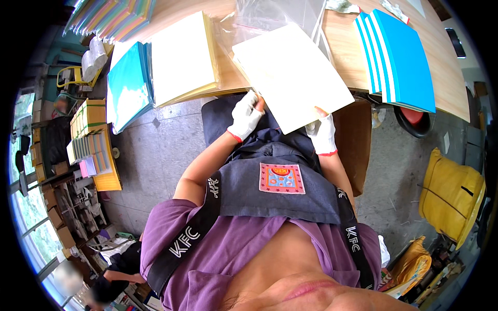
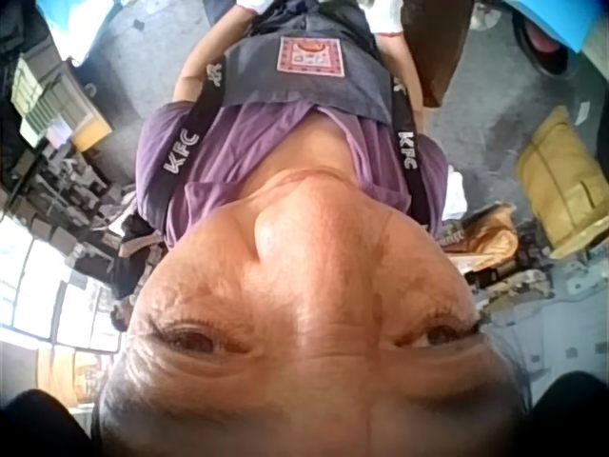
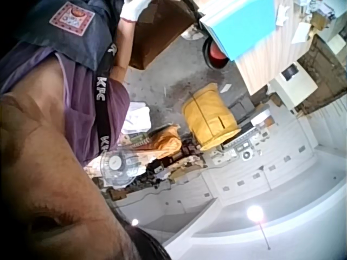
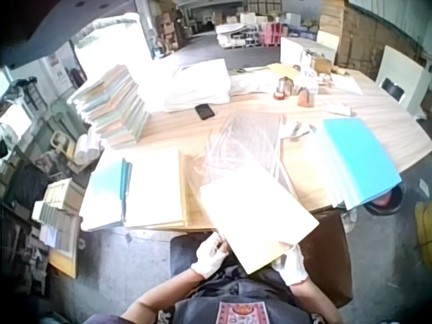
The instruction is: The person places yellow and blue notebooks into clear plastic bags at a table. They handle the items one at a time, inserting them into the bags and stacking the packaged items on the table.
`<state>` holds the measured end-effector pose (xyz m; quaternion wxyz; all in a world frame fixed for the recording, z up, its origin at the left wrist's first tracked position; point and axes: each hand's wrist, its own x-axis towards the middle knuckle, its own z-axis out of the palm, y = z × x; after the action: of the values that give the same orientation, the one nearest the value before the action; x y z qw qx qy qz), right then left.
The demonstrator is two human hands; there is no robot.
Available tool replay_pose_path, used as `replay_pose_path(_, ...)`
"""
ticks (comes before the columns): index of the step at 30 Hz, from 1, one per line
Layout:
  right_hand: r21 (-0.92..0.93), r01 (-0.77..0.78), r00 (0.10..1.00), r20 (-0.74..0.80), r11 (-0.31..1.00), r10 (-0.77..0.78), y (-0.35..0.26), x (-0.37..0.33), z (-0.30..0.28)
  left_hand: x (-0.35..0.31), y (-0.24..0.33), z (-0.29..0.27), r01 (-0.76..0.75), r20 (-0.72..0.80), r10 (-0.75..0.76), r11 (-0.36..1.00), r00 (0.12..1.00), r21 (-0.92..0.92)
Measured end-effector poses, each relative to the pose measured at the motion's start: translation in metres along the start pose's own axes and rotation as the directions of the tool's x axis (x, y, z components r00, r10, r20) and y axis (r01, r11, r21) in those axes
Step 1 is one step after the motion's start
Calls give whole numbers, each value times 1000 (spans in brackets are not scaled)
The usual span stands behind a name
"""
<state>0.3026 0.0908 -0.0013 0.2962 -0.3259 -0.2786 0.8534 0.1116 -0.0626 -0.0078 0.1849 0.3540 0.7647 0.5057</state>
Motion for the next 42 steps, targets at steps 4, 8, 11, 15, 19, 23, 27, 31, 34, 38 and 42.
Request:
replay_pose_path(4,0,-68,995,75,998,68,3,-11,-22,-4,15,50,-83,-58,59,703,997,-707)
replay_pose_path(8,13,-137,982,-132,991,137,8,-37,-26,-20,-7,76,217,179,-124,618,976,-756)
replay_pose_path(11,80,-141,974,-166,987,153,19,-36,-42,-29,-28,80,348,265,-229,695,937,-629)
replay_pose_path(15,19,-90,991,-101,996,91,22,-22,-31,-29,-17,72,393,285,-271,653,920,-647)
replay_pose_path(19,53,-39,999,29,998,37,31,0,-24,-27,-14,51,546,475,-325,697,818,-465)
replay_pose_path(23,-61,-176,962,-221,982,159,35,17,-12,-24,-20,51,662,466,-493,671,735,-334)
replay_pose_path(27,-616,103,995,58,781,-86,30,44,-17,-26,-12,46,668,423,-522,643,740,-376)
replay_pose_path(31,-78,125,977,186,989,-109,36,80,-29,-7,-15,40,637,472,-458,688,753,-348)
replay_pose_path(34,268,-45,998,53,962,32,21,41,10,0,-3,29,672,485,-493,668,722,-322)
replay_pose_path(38,-375,-276,907,203,885,368,-1,-11,29,-5,2,9,650,440,-505,700,743,-294)
replay_pose_path(42,-768,576,806,591,282,-38,-44,9,61,-13,2,-3,559,330,-469,781,820,-278)
